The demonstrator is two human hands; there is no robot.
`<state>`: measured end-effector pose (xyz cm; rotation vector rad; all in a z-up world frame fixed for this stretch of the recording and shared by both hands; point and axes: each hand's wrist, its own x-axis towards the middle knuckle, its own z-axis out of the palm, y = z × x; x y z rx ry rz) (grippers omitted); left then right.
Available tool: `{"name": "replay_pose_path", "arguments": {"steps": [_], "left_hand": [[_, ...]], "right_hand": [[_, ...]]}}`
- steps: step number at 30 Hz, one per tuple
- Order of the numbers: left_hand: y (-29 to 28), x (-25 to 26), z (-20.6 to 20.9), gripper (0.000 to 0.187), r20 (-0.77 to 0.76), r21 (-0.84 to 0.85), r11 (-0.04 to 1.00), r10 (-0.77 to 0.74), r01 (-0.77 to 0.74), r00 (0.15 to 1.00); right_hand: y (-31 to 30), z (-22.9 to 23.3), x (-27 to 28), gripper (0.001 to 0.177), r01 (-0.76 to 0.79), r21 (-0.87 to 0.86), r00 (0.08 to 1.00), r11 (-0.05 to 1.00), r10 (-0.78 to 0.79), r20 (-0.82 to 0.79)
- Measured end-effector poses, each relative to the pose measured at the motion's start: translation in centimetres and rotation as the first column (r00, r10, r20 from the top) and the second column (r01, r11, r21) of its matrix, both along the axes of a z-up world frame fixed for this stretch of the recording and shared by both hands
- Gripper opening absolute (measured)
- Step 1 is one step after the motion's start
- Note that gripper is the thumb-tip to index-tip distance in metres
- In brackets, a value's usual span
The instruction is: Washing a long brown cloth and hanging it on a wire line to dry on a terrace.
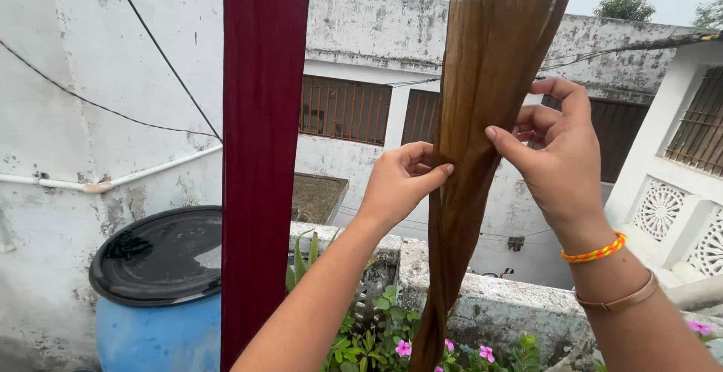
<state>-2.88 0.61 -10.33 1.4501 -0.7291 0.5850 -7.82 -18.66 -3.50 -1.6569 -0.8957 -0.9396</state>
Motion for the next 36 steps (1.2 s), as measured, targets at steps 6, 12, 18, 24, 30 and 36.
{"name": "replay_pose_path", "arguments": {"steps": [6,12,18,24,30,36], "left_hand": [[-0.3,-2.7,-6.7,0.022,-0.114,0.080,0.990,0.121,-0.112,0.986],[-0.6,-5.5,-13.8,0.024,-0.294,0.098,0.992,0.103,-0.077,0.950],[-0.4,-8.7,-19.2,0.021,-0.313,0.094,0.990,0.133,-0.109,0.940],[2.2,-10.1,-27.8,0.017,-0.389,0.227,0.967,0.195,-0.111,0.900],[4.1,-12.0,-34.2,0.014,-0.607,0.144,0.989,0.093,-0.005,0.790],[3.1,-13.0,-37.3,0.018,-0.561,0.100,0.987,-0.050,0.128,0.826]], "right_hand": [[-1.1,-8.3,-0.6,0.034,-0.008,-0.042,0.951,0.999,-0.005,-0.310],[-1.6,-17.2,-3.0,0.034,0.007,-0.068,0.816,0.998,-0.044,-0.576],[-1.0,-25.8,-5.0,0.028,0.142,-0.043,0.720,0.989,-0.133,-0.681],[1.5,-34.3,-9.2,0.025,0.280,-0.159,0.579,0.947,-0.299,-0.759],[2.3,-40.3,-13.2,0.028,0.344,0.064,0.617,0.937,-0.174,-0.767],[1.0,-44.4,-13.3,0.025,0.248,0.211,0.642,0.945,0.003,-0.767]]}}
